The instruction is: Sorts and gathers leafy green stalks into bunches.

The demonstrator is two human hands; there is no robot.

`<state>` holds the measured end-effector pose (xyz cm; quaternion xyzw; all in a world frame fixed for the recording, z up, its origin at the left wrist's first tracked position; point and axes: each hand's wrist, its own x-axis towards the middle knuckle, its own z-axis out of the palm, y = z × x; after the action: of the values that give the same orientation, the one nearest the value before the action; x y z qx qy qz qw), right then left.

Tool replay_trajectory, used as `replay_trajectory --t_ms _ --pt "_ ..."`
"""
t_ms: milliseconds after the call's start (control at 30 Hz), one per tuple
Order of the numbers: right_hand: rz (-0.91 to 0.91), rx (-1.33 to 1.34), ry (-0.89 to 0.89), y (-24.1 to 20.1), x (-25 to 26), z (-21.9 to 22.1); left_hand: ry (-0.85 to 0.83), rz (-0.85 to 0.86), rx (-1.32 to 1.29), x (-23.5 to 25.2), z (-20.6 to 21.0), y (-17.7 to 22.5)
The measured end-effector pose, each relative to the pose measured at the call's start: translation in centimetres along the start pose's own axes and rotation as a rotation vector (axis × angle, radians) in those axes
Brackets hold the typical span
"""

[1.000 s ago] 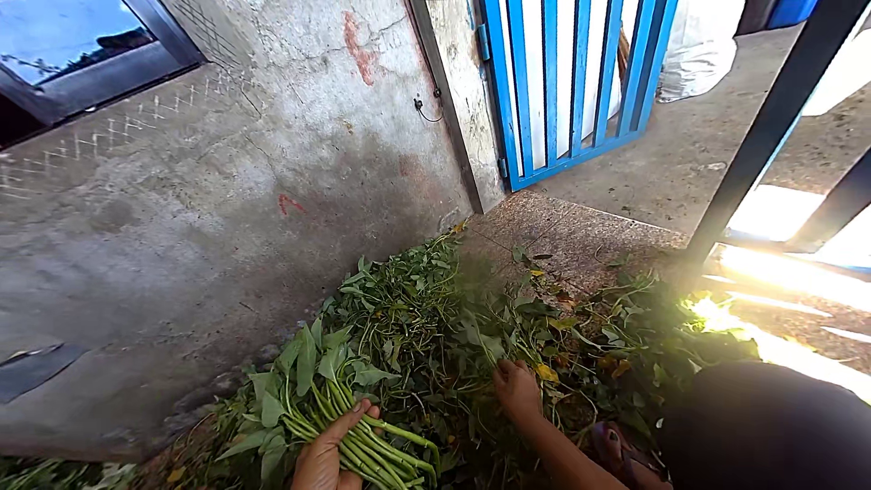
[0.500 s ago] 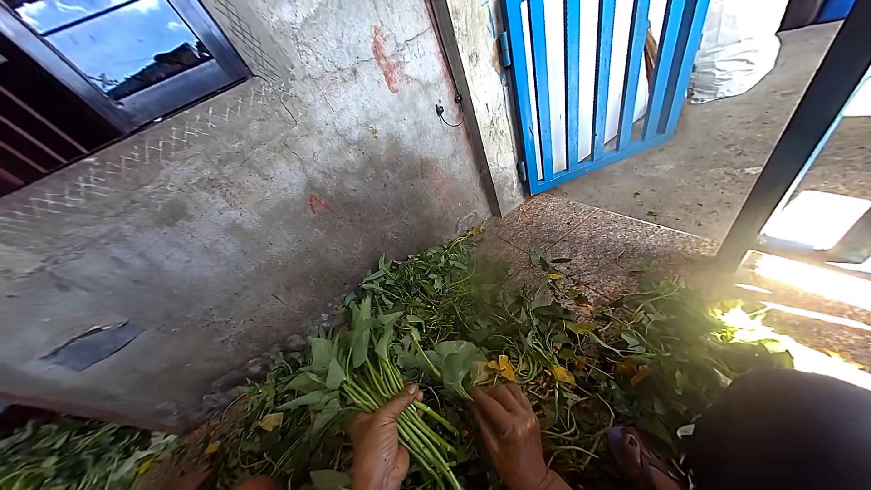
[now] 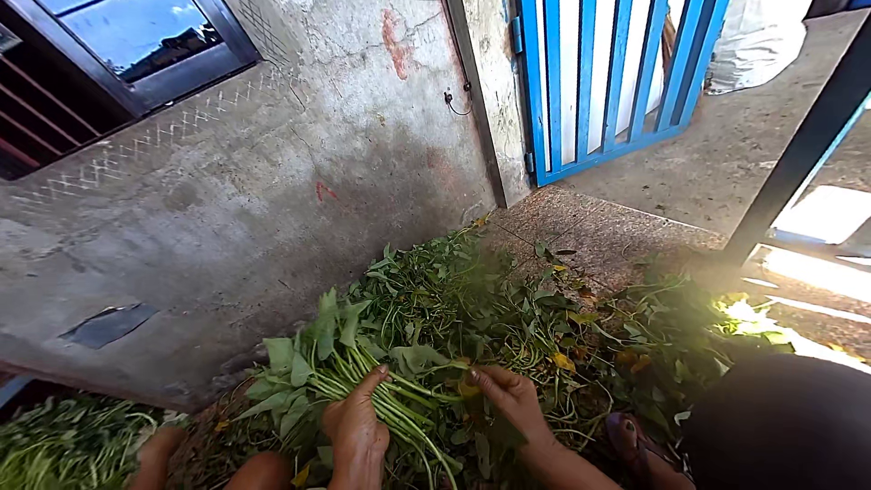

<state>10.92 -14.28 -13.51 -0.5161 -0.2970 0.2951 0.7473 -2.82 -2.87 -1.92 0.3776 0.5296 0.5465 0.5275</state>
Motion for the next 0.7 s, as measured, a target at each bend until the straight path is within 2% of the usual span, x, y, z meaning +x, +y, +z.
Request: replay_trajectory --t_ms 100,233,300,400,500,600,700 --pt "0.294 0.249 0.033 -1.5 1.4 -1.7 0.047 0.040 -0.013 0.6 -0.7 0.7" --pt "0.540 0.449 0.099 -1.7 3.1 -4.4 0.071 0.077 -0.010 1.1 -1.9 1.2" --pt "0.615 0.562 0.068 -1.6 3.8 -5.7 0.026 0.075 0.022 1.1 -2.4 1.3" --pt "0.727 0.607 -0.020 -2.6 4.4 -6.7 -0.143 0.010 0.148 0.7 -3.2 1.0" --pt "0.702 0.535 -0.191 -2.9 4.4 -7.0 -0.227 -0.042 0.232 -0.3 -3.4 0.3" --pt "0.615 0.469 -0.406 -2.9 4.0 -6.5 -0.187 -0.034 0.200 -1.0 -2.8 -0.7" --pt "0.530 0.342 -0.531 -3.5 3.1 -4.7 -0.162 -0.075 0.137 -1.6 -1.9 -1.6"
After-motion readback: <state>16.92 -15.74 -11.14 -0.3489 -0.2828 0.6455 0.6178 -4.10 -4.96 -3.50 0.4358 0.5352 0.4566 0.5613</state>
